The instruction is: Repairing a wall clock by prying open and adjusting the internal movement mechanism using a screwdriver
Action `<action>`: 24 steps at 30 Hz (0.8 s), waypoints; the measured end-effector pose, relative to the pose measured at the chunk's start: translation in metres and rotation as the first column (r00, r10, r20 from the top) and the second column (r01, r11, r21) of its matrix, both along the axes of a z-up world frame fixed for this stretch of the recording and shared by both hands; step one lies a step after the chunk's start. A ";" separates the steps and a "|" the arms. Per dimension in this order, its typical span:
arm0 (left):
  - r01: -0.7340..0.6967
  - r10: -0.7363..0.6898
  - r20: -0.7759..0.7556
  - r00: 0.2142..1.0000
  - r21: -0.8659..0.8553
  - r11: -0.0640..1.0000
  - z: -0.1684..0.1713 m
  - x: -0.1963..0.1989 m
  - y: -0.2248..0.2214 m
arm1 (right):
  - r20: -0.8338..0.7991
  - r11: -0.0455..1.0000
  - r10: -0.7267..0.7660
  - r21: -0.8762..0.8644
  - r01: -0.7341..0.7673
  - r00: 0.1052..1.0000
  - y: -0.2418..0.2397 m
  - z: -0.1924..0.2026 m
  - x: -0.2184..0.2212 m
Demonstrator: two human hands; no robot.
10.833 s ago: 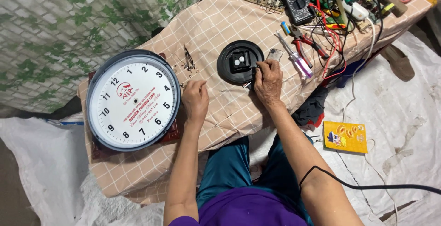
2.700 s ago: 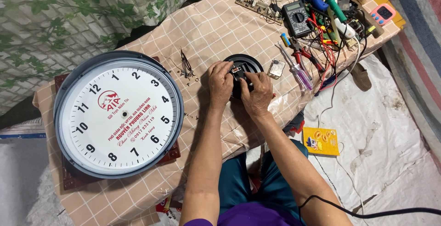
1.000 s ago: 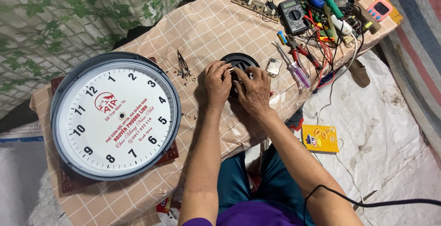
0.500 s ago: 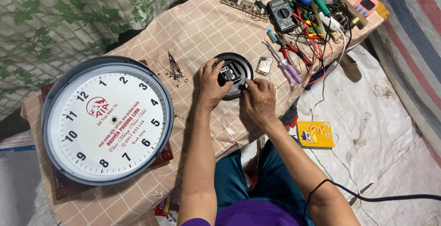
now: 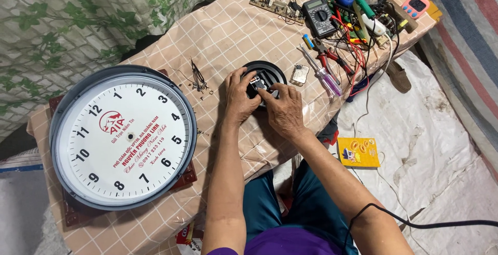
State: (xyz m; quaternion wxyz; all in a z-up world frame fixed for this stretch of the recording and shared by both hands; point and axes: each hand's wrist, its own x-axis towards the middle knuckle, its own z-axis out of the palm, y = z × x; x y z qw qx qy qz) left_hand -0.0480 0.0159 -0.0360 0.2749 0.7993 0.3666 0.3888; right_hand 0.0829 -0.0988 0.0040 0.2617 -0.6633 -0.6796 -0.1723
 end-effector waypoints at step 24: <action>0.016 -0.016 -0.027 1.000 0.023 1.000 0.002 -0.001 0.002 | -0.248 0.930 -0.144 -0.366 0.045 0.958 0.013 0.023 0.116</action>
